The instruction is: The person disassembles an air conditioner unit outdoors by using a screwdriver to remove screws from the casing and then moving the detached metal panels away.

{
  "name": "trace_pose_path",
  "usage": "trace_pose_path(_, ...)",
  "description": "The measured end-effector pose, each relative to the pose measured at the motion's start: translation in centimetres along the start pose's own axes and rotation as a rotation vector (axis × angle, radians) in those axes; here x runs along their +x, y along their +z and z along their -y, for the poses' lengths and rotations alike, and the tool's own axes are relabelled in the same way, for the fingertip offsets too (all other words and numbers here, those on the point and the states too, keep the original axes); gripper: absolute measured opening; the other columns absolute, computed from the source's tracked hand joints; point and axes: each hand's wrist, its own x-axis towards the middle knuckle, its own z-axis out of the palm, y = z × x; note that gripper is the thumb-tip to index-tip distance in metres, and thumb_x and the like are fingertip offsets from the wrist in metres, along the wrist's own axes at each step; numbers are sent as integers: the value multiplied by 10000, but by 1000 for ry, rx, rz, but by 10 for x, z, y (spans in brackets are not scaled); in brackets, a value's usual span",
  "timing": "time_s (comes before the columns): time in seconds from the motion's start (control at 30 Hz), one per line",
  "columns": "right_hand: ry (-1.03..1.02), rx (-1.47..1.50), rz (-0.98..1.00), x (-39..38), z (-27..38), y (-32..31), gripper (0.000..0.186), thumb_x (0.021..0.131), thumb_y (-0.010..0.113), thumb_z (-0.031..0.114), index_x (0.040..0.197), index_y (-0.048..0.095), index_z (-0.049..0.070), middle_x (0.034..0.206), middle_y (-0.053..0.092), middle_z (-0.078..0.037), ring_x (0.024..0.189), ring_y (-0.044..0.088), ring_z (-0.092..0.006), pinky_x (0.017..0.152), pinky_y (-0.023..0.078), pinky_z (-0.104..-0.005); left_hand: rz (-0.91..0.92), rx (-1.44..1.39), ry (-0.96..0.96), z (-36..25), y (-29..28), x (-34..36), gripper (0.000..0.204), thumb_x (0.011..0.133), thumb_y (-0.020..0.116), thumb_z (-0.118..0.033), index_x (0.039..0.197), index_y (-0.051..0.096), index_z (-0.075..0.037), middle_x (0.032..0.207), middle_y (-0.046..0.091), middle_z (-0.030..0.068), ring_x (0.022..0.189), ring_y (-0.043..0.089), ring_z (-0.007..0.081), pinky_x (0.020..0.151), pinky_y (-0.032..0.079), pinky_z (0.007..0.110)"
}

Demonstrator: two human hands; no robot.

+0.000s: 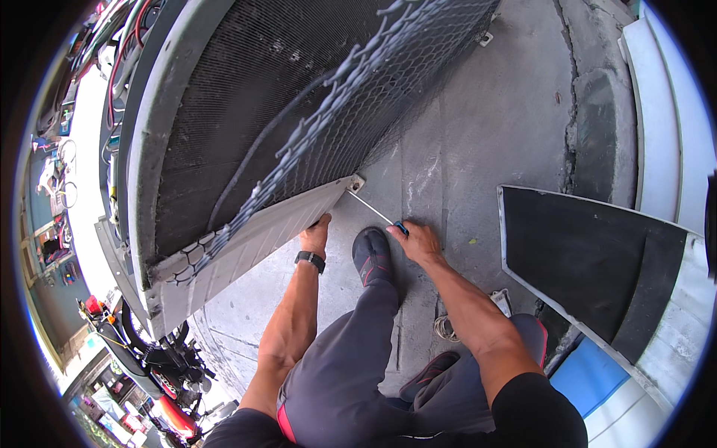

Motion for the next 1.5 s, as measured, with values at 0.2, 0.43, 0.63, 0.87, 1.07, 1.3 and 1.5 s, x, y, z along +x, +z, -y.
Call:
trace_pose_path(0.2, -5, -157, -102, -10, 6, -2, 563, 876, 504, 651, 951, 635, 110, 731, 660, -202, 746, 657, -424, 628, 503, -512, 3, -354, -512, 4, 32, -13, 246, 793, 727, -254, 910, 628, -62, 616, 438, -15, 496, 383, 92, 460, 330, 281)
trace_pose_path(0.43, 158, 921, 417, 3, -32, -4, 472, 890, 632, 516, 998, 644, 57, 730, 601, -25, 543, 553, -130, 490, 438, -264, 311, -633, -463, -20, 90, -18, 197, 960, 610, -259, 968, 605, -62, 709, 483, -23, 626, 459, 106, 597, 414, 253)
trace_pose_path(0.63, 345, 911, 552, 12, -33, -5, 458, 921, 568, 542, 940, 645, 91, 688, 627, -41, 559, 602, -176, 484, 456, -323, 315, -605, -434, -16, 99, -3, 197, 976, 572, -228, 934, 614, -41, 710, 517, -9, 622, 477, 114, 606, 424, 266)
trace_pose_path(0.87, -134, 53, -251, -20, -10, 12, 547, 866, 521, 650, 948, 659, 127, 874, 687, -158, 803, 654, -419, 659, 507, -518, 223, -734, -522, -23, 103, -8, 149, 982, 550, -182, 989, 608, -45, 778, 544, 2, 667, 514, 127, 644, 454, 293)
trace_pose_path(1.07, 330, 1252, 691, -9, -29, -18, 481, 937, 563, 512, 1093, 630, 61, 764, 630, -38, 452, 437, -97, 423, 333, -261, 263, -840, -523, -5, 97, -3, 109, 965, 579, -154, 988, 610, -53, 786, 551, 11, 705, 526, 137, 675, 464, 295)
trace_pose_path(1.3, -308, -147, -433, -30, -21, 29, 425, 908, 649, 417, 1170, 627, 84, 803, 630, -27, 598, 570, -129, 570, 494, -295, 155, -863, -543, -21, 108, -12, 187, 920, 675, -218, 1001, 610, -63, 816, 578, -4, 712, 540, 124, 652, 471, 291)
trace_pose_path(1.5, 350, 1336, 712, -14, -32, -2, 342, 915, 660, 373, 1132, 628, 111, 779, 592, -6, 545, 479, -64, 461, 361, -189, 95, -822, -573, -21, 108, -10, 242, 923, 672, -226, 1070, 608, -45, 846, 605, 1, 725, 561, 126, 673, 486, 292)
